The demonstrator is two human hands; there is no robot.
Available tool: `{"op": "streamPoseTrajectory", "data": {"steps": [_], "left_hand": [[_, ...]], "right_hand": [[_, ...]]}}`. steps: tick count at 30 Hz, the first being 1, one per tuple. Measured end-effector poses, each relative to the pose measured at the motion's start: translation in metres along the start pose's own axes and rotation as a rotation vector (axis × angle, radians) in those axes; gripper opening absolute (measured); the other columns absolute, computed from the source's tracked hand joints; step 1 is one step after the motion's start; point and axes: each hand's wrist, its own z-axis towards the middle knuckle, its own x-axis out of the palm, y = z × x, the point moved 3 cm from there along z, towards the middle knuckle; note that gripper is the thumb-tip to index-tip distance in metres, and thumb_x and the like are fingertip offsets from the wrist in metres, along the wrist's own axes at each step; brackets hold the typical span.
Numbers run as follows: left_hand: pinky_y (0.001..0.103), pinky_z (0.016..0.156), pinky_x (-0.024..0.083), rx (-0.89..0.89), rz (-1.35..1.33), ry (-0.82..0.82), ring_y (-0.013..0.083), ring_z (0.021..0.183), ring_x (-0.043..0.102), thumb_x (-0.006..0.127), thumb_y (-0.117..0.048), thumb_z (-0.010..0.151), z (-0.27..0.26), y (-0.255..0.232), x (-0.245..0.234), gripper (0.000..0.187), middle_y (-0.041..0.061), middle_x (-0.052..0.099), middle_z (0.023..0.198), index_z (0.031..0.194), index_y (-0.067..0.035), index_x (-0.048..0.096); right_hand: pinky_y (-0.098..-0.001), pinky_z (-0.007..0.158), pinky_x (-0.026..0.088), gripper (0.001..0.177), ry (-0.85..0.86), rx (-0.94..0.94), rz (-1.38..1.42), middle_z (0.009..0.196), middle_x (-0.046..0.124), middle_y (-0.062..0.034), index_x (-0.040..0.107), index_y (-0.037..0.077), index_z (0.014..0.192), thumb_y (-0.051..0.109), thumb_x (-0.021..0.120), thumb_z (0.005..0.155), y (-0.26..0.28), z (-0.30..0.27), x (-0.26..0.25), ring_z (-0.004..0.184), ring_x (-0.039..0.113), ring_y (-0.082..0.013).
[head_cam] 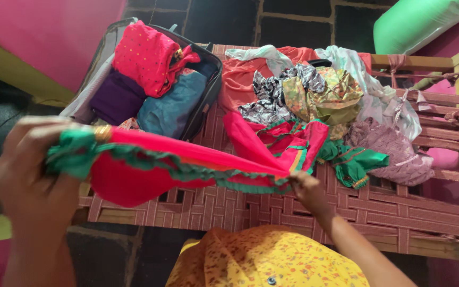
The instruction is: The person folds several garments by hand on a woven cot and places them into an open suitcase. Items handled include a purple top, a red sari with green border, a floral blouse, and a green cloth. The person smooths and folds each piece before stacking it in the suitcase.
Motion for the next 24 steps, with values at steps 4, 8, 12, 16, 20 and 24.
{"op": "streamPoseTrajectory", "data": {"steps": [4,8,12,16,20,24], "left_hand": [[0.030,0.074,0.049,-0.013,-0.109,0.023,0.0212,0.083,0.064,0.069,0.001,0.094,0.038,-0.013,0.027,0.017,0.012,0.063,0.100,0.111,-0.001,0.066],[0.036,0.079,0.048,0.123,-0.057,0.028,0.0275,0.091,0.063,0.072,0.001,0.094,0.070,-0.026,0.045,0.017,0.014,0.062,0.102,0.109,0.001,0.066],[0.034,0.079,0.048,0.175,-0.105,0.038,0.0249,0.089,0.063,0.076,-0.001,0.097,0.094,-0.022,0.053,0.019,0.013,0.061,0.097,0.112,0.001,0.065],[0.034,0.077,0.046,0.173,-0.086,0.066,0.0218,0.088,0.060,0.078,-0.004,0.097,0.107,-0.014,0.056,0.018,0.010,0.060,0.095,0.110,0.000,0.066],[0.033,0.074,0.043,0.127,-0.073,0.065,0.0183,0.087,0.056,0.079,-0.005,0.098,0.121,-0.011,0.054,0.015,0.008,0.059,0.095,0.107,-0.001,0.067],[0.030,0.075,0.043,0.120,-0.107,0.055,0.0159,0.086,0.057,0.078,-0.003,0.105,0.128,-0.016,0.041,0.012,0.008,0.059,0.096,0.108,0.000,0.066]], "right_hand": [[-0.0446,0.090,0.055,0.055,0.056,-0.145,0.149,0.121,0.068,-0.0229,0.065,-0.001,0.120,0.024,0.086,0.076,0.012,-0.029,0.033,0.109,0.068,-0.0394],[-0.0453,0.094,0.055,0.062,0.011,-0.092,0.120,0.121,0.067,-0.0236,0.062,-0.002,0.121,0.030,0.087,0.075,0.004,-0.034,0.058,0.112,0.067,-0.0399],[-0.0419,0.093,0.058,0.035,-0.047,-0.002,0.082,0.117,0.073,-0.0183,0.071,0.003,0.113,0.023,0.081,0.086,-0.015,-0.022,0.054,0.107,0.071,-0.0346],[-0.0403,0.084,0.057,0.020,-0.161,0.021,0.049,0.100,0.076,-0.0145,0.075,0.006,0.102,0.021,0.077,0.089,-0.028,0.020,0.005,0.092,0.073,-0.0297],[-0.0377,0.072,0.053,0.027,-0.192,0.421,0.091,0.087,0.076,-0.0151,0.076,0.007,0.103,0.031,0.074,0.093,-0.040,0.068,-0.038,0.078,0.072,-0.0251],[-0.0350,0.087,0.054,0.025,-0.214,0.321,0.239,0.109,0.077,-0.0145,0.071,0.007,0.108,0.031,0.066,0.101,-0.030,0.082,-0.038,0.099,0.073,-0.0254]]}}
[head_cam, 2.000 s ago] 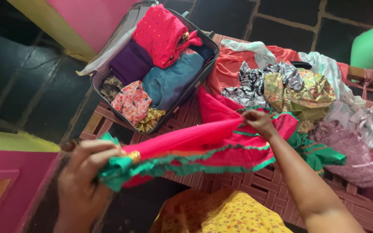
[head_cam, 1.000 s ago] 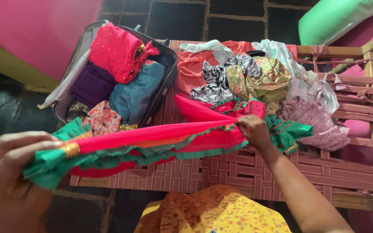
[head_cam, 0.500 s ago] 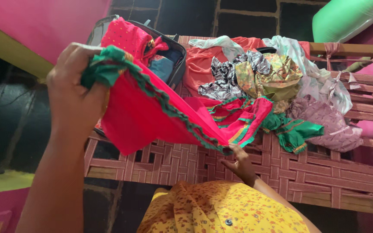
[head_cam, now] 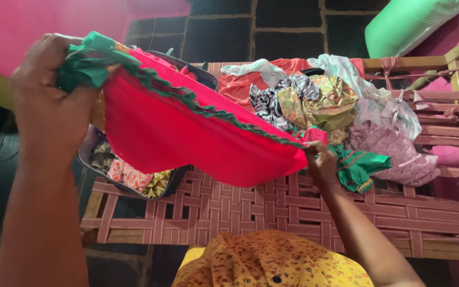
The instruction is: The person folds several garments by hand on a woven cot and places them into an open suitcase. Items handled include a purple top, a red sari with green border, a floral blouse, and a green cloth. The person smooths and folds each piece before stacking it in the suitcase.
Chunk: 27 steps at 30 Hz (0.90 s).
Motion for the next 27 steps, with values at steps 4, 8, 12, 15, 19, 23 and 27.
{"op": "streamPoseTrajectory", "data": {"steps": [4,8,12,15,19,23,27], "left_hand": [[0.030,0.079,0.045,0.216,0.071,-0.009,0.0182,0.089,0.059,0.076,0.002,0.102,0.009,-0.019,-0.008,0.016,0.010,0.059,0.099,0.114,0.003,0.065],[0.030,0.079,0.045,0.313,0.085,-0.008,0.0213,0.089,0.061,0.072,0.002,0.097,0.019,-0.040,-0.012,0.020,0.010,0.058,0.101,0.115,0.002,0.063],[0.031,0.080,0.049,0.360,0.119,-0.004,0.0230,0.091,0.067,0.073,0.003,0.098,0.023,-0.057,-0.014,0.024,0.011,0.062,0.103,0.120,0.000,0.066],[0.032,0.077,0.047,0.337,0.155,0.011,0.0226,0.086,0.065,0.075,0.002,0.099,0.019,-0.059,-0.017,0.022,0.010,0.062,0.100,0.118,-0.001,0.066],[0.029,0.080,0.046,0.310,0.255,0.042,0.0208,0.091,0.063,0.071,0.003,0.099,0.017,-0.040,-0.033,0.022,0.010,0.060,0.104,0.119,-0.001,0.063],[0.035,0.087,0.046,0.245,0.239,0.041,0.0245,0.101,0.062,0.069,-0.004,0.097,0.046,0.003,-0.033,0.030,0.013,0.059,0.113,0.125,-0.002,0.060],[0.046,0.093,0.043,0.321,0.295,0.011,0.0304,0.113,0.057,0.073,-0.015,0.089,0.122,0.035,0.085,0.048,0.015,0.055,0.124,0.133,-0.005,0.055]], "right_hand": [[-0.0437,0.108,0.053,0.028,-0.007,-0.530,-0.112,0.132,0.069,-0.0172,0.063,0.005,0.124,0.018,0.070,0.099,0.014,-0.017,0.032,0.126,0.067,-0.0358],[-0.0487,0.100,0.051,0.047,0.071,-0.561,-0.195,0.133,0.057,-0.0229,0.065,0.002,0.120,0.015,0.081,0.077,0.016,-0.024,0.062,0.122,0.058,-0.0436],[-0.0488,0.099,0.050,0.060,0.015,-0.533,-0.172,0.131,0.056,-0.0236,0.060,-0.003,0.127,0.018,0.083,0.076,0.019,-0.020,0.077,0.120,0.057,-0.0442],[-0.0417,0.095,0.055,0.041,0.052,-0.419,-0.143,0.122,0.065,-0.0148,0.068,0.005,0.121,0.014,0.080,0.083,0.012,-0.008,0.077,0.112,0.066,-0.0350],[-0.0348,0.087,0.056,0.028,0.195,-0.295,0.033,0.113,0.072,-0.0094,0.073,0.006,0.111,0.008,0.079,0.084,-0.005,-0.004,0.043,0.103,0.072,-0.0250],[-0.0331,0.089,0.057,0.026,0.383,-0.160,0.177,0.108,0.075,-0.0064,0.073,0.004,0.105,0.005,0.081,0.080,-0.004,-0.025,0.003,0.101,0.072,-0.0170],[-0.0331,0.095,0.053,0.024,0.570,-0.103,0.373,0.125,0.069,-0.0073,0.069,0.000,0.105,0.003,0.081,0.084,0.016,-0.062,-0.034,0.111,0.065,-0.0148]]}}
